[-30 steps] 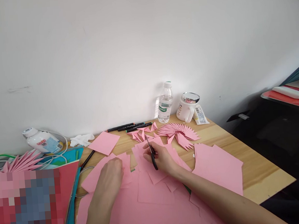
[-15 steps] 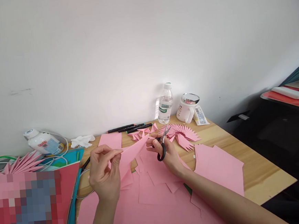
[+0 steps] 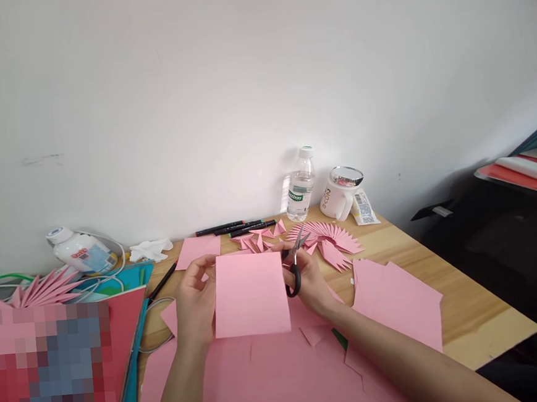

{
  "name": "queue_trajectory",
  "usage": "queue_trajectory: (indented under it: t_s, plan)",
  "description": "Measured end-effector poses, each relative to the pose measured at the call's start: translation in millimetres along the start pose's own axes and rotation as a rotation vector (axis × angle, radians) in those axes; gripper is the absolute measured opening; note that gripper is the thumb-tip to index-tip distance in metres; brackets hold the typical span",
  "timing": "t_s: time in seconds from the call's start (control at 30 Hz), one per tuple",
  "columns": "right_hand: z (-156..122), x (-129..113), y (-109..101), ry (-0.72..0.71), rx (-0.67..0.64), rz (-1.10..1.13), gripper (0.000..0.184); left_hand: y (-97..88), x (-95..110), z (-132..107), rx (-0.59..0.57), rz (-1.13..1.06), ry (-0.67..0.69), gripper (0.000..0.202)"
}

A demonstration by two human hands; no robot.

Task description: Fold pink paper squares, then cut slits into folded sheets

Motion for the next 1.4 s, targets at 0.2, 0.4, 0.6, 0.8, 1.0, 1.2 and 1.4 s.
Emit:
queue_trajectory:
  t_s: [0.2, 0.4, 0.6, 0.8, 1.0, 1.2, 1.4]
  plan:
    - [-5.5, 0.8, -5.8, -0.019, 0.160, -0.018, 0.024, 27.4, -21.1, -11.9, -0.328, -0.101, -0.199, 0.041]
    - [-7.7, -3.1, -13.9, -0.151, 0.298, -0.269, 0.025, 64.8, -31.4, -42.8, -0.708, -0.091, -0.152, 0.062]
    - [-18.7, -25.4, 2.1, -0.526, 0.220, -0.613, 0.040, 58.0, -36.8, -35.8, -0.467, -0.327, -0.254, 0.046]
    - [-15.6, -16.5, -3.3, -0.490, 0.282, -0.602, 0.038, 34.8, -33.9, -20.0, -0.051, -0.450, -0.189, 0.050]
    - [-2.8, -2.8, -16.6, -0.171, 0.318, -0.421, 0.025, 19.4, -27.0, -9.8, 0.092, -0.463, -0.095, 0.049]
    - [-15.8, -15.3, 22.9, -0.085, -0.239, -0.029, 0.039, 14.7, -12.5, -6.0, 0.142, -0.542, 0.042, 0.038]
    - [-36.2, -9.6, 54.7, 0.116, -0.702, 0.255, 0.044, 18.7, -4.8, -11.8, 0.134, -0.514, 0.124, 0.039]
Point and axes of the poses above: each hand's wrist, its own z-axis towards the middle knuckle, its own y-axis out of the palm, x = y × z, the point moved 6 cm from there along z, towards the middle knuckle, and after that the axes turned 14 degrees about -z, right-handed, at the moved point
